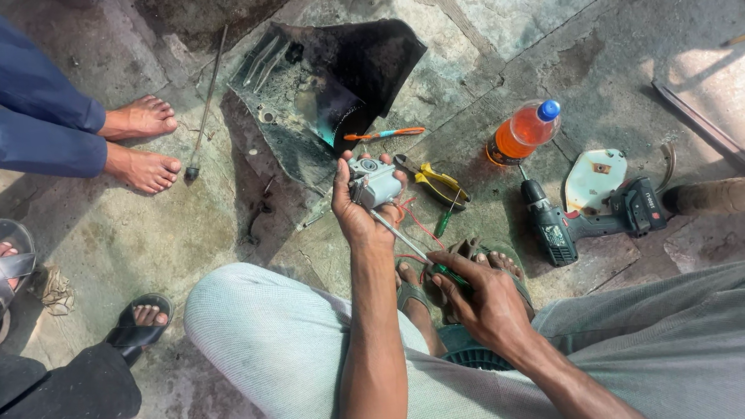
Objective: The person sits on the ground and uses a screwdriver to disassemble a small metal component, then proceeds to unscrew and separate the cover of a larger rectangular metal housing. The person removes the screws and separates the two halves of the housing, revealing the internal structure.
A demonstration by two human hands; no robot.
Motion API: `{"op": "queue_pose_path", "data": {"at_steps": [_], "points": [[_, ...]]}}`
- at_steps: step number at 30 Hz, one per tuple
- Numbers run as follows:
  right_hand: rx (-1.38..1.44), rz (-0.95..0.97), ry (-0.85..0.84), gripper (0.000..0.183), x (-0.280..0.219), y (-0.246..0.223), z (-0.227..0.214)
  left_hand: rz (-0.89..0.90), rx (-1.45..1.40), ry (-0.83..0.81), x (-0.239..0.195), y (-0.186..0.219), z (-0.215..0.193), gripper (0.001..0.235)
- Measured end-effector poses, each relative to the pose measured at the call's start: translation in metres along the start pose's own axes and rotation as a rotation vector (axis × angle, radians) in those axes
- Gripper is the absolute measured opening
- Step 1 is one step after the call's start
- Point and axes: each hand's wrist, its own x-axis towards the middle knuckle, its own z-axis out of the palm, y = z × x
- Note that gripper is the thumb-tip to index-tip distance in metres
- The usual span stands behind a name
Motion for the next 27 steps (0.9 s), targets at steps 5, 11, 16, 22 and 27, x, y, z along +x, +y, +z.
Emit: {"op": "queue_pose_path", "data": {"at_steps": [5,11,16,22,27], "points": [[-0.099,-0.08,0.034,0.037,-0.001,0.008,-0.001,0.036,0.009,-0.013,-0.003,0.0,0.003,0.028],[-0.271,-0.207,0.142,0.038,-0.001,0.017,0.002,0.091,0.077,0.006,-0.007,-0.005,0.007,0.033],[-0.017,-0.111,0.166,0.042,-0.004,0.014,0.004,0.156,0.125,-0.034,-0.007,-0.007,0.009,0.038],[0.05,-0.11,0.112,0.03,-0.003,0.005,0.003,0.256,0.181,-0.01,-0.011,-0.006,0.017,0.034],[0.024,0.01,0.092,0.026,-0.004,-0.01,0.004,0.37,0.23,-0.052,-0.018,-0.005,0.023,0.032]]}}
